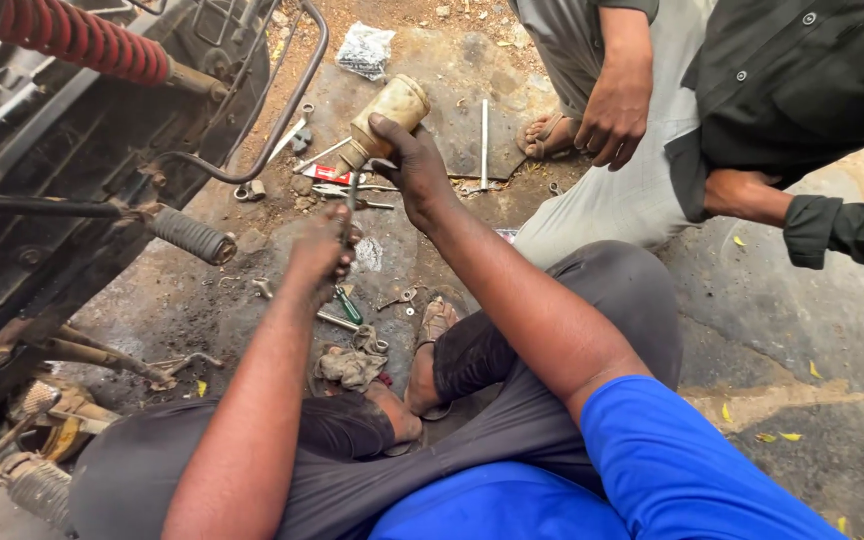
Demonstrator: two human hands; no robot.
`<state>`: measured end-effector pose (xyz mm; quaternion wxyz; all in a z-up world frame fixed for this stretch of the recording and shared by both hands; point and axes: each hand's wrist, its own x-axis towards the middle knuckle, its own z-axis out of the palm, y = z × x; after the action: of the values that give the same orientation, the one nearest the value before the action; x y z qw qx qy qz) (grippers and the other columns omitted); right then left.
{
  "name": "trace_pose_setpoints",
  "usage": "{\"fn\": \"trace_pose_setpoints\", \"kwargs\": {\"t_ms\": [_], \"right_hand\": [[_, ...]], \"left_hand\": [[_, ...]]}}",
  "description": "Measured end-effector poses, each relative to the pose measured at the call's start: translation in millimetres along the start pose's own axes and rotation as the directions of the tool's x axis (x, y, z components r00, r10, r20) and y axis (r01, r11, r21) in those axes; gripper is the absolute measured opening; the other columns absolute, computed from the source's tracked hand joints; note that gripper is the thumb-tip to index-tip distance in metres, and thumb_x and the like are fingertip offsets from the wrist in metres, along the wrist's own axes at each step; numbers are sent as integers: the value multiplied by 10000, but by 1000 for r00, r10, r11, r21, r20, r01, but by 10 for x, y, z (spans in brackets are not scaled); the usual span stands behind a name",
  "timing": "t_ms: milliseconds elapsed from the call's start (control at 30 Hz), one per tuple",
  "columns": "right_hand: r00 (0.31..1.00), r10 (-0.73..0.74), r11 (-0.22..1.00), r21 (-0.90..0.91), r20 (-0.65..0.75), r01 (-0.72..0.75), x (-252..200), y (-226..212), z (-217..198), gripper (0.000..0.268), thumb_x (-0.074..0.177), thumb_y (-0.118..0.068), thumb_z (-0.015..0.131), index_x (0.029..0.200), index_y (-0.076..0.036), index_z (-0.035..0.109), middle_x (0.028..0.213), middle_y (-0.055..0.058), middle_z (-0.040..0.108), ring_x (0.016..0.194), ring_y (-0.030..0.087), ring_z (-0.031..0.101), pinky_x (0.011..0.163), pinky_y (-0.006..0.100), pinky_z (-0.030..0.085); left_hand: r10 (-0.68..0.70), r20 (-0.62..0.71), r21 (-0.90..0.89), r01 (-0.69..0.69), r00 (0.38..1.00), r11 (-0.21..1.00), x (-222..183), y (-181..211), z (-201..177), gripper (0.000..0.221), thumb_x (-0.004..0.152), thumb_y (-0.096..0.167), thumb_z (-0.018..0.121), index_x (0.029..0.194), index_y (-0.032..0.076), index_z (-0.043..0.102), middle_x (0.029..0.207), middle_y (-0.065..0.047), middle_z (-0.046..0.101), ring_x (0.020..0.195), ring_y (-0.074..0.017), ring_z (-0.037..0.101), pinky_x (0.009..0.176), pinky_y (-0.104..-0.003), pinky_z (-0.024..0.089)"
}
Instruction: The person wipes a metal rod with a cloth, applies liquid from a bottle onto it, and slides it into a motorcycle frame. They then use a wrench and a screwdriver to secure various components around the rear wheel assembly.
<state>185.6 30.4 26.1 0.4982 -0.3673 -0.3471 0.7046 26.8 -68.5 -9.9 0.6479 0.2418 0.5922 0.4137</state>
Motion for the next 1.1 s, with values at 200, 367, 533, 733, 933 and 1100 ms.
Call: {"fn": "trace_pose_setpoints", "kwargs": {"t_ms": [200, 367, 533, 733, 933, 1100], "right_hand": [[995, -2, 979, -205, -103, -20, -48, -2, 2, 652, 814, -425, 782, 1301, -55, 558, 1166, 87, 691, 1067, 181, 662, 883, 364, 534], [996, -62, 954, -298, -66, 40, -203, 92, -7, 649, 809, -350, 817, 1312, -18, 576, 1177, 107, 700, 1022, 195, 669, 817, 382, 524], [985, -153, 862, -477, 78, 171, -369, 135, 198, 758, 726, -161, 898, 1353, -9, 500, 1249, 115, 688, 1131, 221, 701, 975, 382, 597], [929, -261, 823, -443, 261, 355, -513, 103, 318, 796, 801, -197, 909, 1418, 5, 449, 1299, 139, 675, 1209, 240, 689, 1079, 379, 574], [884, -466, 779, -457, 37, 430, -250, 187, 47, 898, 784, -235, 921, 1454, 10, 375, 1328, 163, 634, 1198, 243, 665, 1013, 372, 584], [899, -433, 836, -348, 58, 425, -186, 19, -176, 804, 859, -162, 925, 1434, 35, 400, 1340, 197, 638, 1228, 269, 672, 1098, 382, 562]], "left_hand": [[125, -38, 65, -123, 991, 990, 215, -42, -221, 484, 1004, 86, 583, 1481, 140, 518, 814, -9, 689, 534, -35, 515, 422, -191, 386], [130, -159, 109, -113, 979, 988, 710, -541, -433, 496, 983, 96, 605, 1466, 211, 586, 811, -37, 667, 509, -81, 472, 428, -242, 375], [246, -202, 400, -149, 948, 904, 907, -439, -420, 381, 912, 151, 723, 1287, 204, 685, 796, -44, 685, 550, -94, 506, 459, -296, 389], [190, -108, 12, -190, 976, 982, 1126, -685, -548, 205, 1075, 237, 635, 1186, 65, 653, 788, -16, 631, 568, -104, 481, 476, -281, 343], [405, 54, -36, -403, 913, 914, 1556, -1013, -749, 315, 981, 98, 608, 1294, 100, 638, 994, -20, 708, 797, -122, 697, 623, -285, 574], [503, 3, 231, -490, 864, 840, 1188, -641, -513, 264, 991, 224, 685, 1215, 95, 632, 959, -68, 670, 730, -157, 662, 576, -320, 563]]}}
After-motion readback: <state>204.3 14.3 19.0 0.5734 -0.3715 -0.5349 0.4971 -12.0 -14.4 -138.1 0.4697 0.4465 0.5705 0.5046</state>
